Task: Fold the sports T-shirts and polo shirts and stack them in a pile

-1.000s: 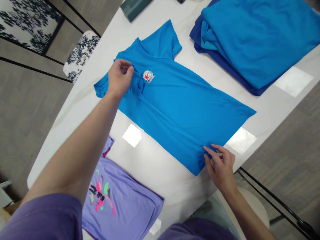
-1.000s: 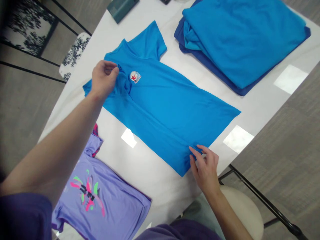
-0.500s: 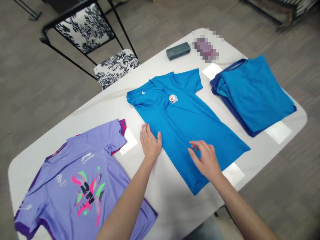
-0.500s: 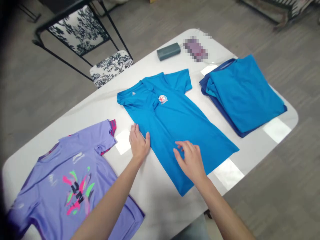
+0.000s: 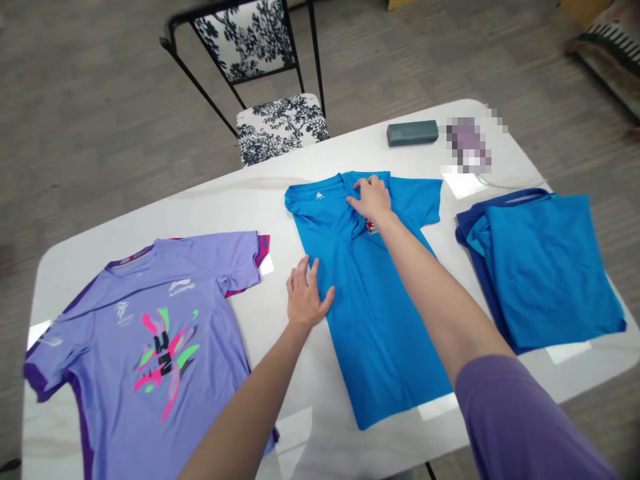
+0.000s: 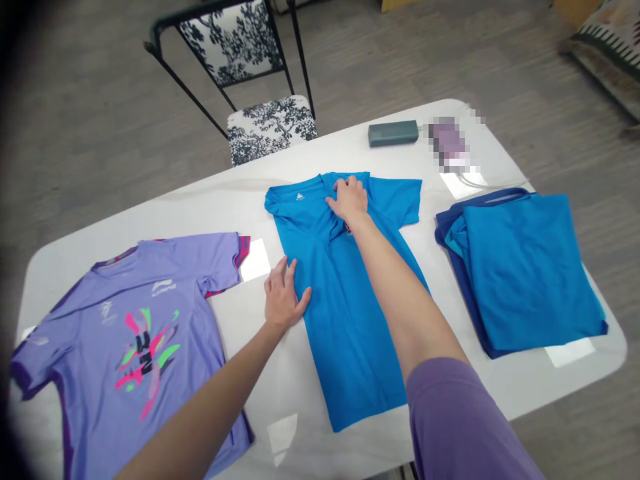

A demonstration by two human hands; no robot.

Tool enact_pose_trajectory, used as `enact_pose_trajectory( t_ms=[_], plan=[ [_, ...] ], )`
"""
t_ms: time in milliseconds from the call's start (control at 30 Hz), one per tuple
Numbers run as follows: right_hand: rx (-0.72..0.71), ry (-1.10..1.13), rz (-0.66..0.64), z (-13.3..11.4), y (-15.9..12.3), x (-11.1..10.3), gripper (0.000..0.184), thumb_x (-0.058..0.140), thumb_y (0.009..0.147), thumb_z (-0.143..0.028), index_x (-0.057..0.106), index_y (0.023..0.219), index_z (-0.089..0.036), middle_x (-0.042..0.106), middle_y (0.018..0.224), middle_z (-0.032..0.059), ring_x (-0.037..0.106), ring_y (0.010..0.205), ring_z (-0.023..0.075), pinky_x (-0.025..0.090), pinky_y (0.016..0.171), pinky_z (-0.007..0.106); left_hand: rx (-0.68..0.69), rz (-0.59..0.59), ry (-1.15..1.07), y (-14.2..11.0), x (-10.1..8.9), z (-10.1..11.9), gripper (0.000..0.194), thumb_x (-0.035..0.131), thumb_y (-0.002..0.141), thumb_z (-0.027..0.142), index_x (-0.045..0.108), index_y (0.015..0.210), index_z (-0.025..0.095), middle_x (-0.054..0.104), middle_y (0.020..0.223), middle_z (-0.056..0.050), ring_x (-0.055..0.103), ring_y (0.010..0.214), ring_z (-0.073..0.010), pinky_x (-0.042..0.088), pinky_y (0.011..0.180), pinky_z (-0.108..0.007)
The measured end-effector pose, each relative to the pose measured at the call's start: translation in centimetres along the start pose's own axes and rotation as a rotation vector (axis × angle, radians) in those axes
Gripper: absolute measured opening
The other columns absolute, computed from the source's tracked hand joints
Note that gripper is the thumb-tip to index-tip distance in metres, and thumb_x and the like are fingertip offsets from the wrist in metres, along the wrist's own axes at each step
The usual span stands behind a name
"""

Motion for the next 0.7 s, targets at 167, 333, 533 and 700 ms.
enact_pose_trajectory(
  t_ms=[167,333,533,700],
  plan=[
    [-0.073,-0.074,-0.048,-1.0,1.2,-0.3,0.024,0.066,0.101,-0.046,0.074,0.101,-0.023,0.072,0.127,0.016,0.058,0.124,0.0399,0.044,0.109,0.059,-0.005,-0.028,0.022,0.2,-0.2,-0.2,0.077,0.061,0.105,0.054,0.043,0.175,0.026,0.026,0.185,-0.017,0.028,0.171,-0.0371,0.027,0.136,-0.062],
    [-0.11,-0.084,-0.144,-1.0,1.4,-0.4,0.03,0.073,0.096,-0.046,0.074,0.116,-0.024,0.078,0.115,0.0121,0.064,0.113,0.0364,0.046,0.106,0.056,-0.019,-0.033,0.001,0.3,-0.5,-0.5,0.077,0.063,0.104,0.054,0.045,0.174,0.028,0.028,0.185,-0.016,0.028,0.172,-0.0368,0.026,0.137,-0.062],
    [-0.084,-0.057,-0.151,-0.6,1.8,-0.8,0.02,0.072,0.094,-0.043,0.076,0.1,-0.024,0.079,0.116,0.0116,0.065,0.115,0.0372,0.048,0.104,0.054,-0.028,-0.037,-0.035,0.3,-0.6,-0.7,0.077,0.064,0.102,0.054,0.047,0.173,0.028,0.027,0.185,-0.015,0.03,0.171,-0.039,0.025,0.138,-0.063],
    [-0.015,0.067,-0.14,1.0,1.1,-1.1,0.025,0.067,0.097,-0.039,0.072,0.116,-0.024,0.08,0.105,0.0106,0.069,0.098,0.0334,0.054,0.089,0.045,-0.034,-0.04,-0.038,0.3,-0.5,-0.7,0.077,0.065,0.102,0.053,0.047,0.173,0.027,0.029,0.185,-0.015,0.029,0.171,-0.0382,0.022,0.139,-0.062]
  ],
)
Point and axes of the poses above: each hand's wrist, its own y-axis towards the middle knuckle, its own x-axis out of the palm, z = x × y, the point moved 8 cm from there along y, towards the middle knuckle
